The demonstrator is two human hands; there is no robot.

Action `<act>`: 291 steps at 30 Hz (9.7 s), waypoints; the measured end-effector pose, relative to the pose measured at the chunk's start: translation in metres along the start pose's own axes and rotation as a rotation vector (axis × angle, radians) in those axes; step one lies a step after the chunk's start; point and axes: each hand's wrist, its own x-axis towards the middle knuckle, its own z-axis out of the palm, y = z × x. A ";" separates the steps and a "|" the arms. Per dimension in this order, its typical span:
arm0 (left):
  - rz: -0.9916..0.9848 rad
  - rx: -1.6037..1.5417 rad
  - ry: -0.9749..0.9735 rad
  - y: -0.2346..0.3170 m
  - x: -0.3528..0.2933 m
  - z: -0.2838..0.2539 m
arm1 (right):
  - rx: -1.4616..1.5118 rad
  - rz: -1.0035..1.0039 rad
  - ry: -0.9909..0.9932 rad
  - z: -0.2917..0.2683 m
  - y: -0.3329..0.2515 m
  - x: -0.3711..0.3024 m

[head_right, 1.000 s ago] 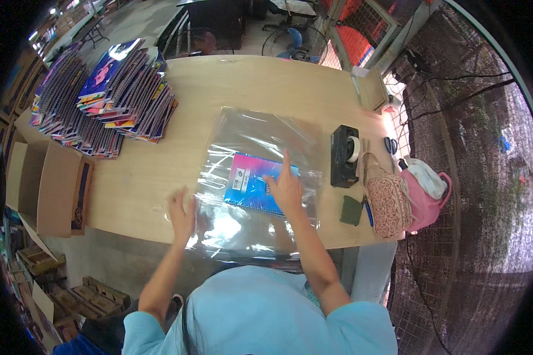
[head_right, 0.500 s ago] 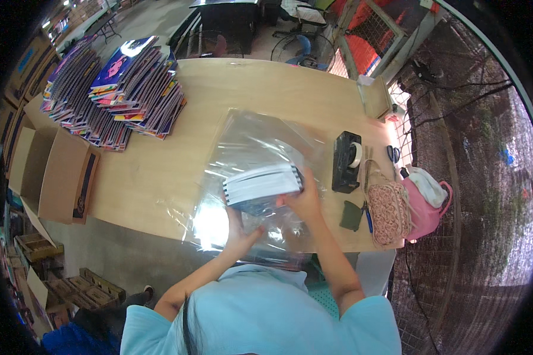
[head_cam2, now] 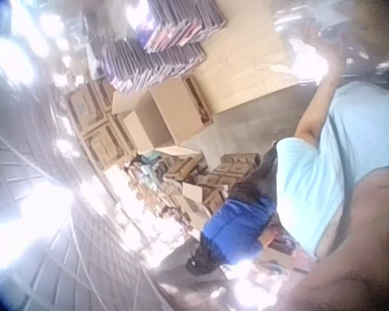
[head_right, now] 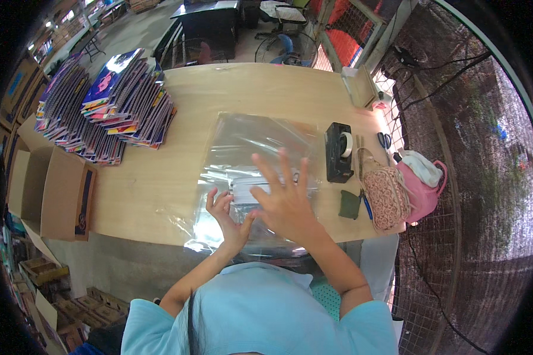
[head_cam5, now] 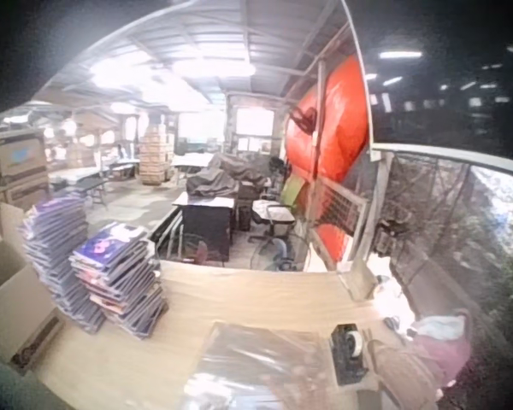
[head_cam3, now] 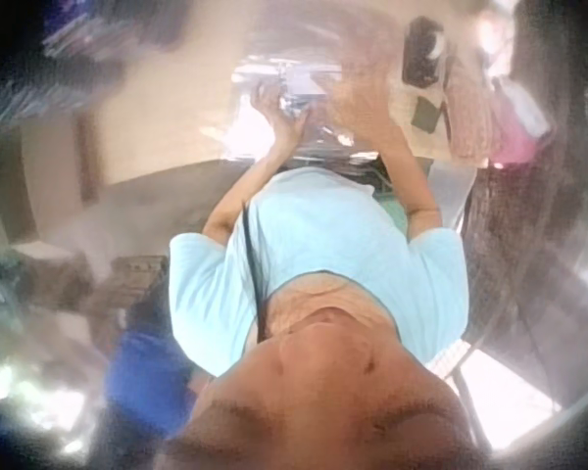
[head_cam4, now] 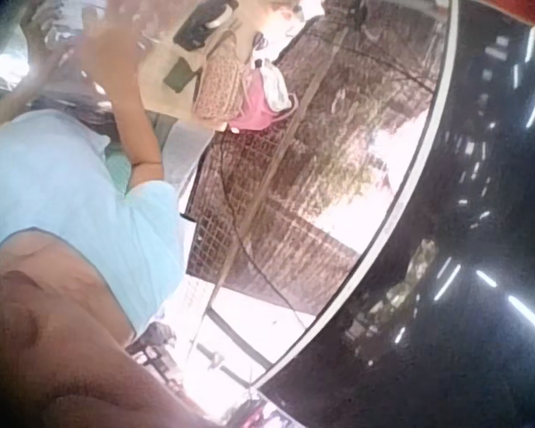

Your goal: The person wraps spiral-bound notebooks in clear plastic sleeves. They place a notebook into a sleeve, fold the plastic over, and seal it using a tape dispenser. The process is repeated for multiple notebooks, which are then placed into a cardboard box.

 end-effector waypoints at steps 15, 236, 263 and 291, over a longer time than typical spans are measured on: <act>0.481 0.487 -0.921 0.033 0.103 -0.074 | 0.261 -0.089 -0.218 -0.089 0.083 0.040; 0.168 0.586 -1.193 0.052 0.151 -0.002 | 1.768 1.036 0.605 0.112 0.035 -0.109; -0.166 -0.036 -0.433 0.030 0.068 -0.054 | 1.461 0.879 0.079 0.142 0.032 -0.129; -0.110 -0.330 0.050 0.000 0.072 -0.051 | 0.019 -0.148 -0.303 -0.012 -0.013 -0.001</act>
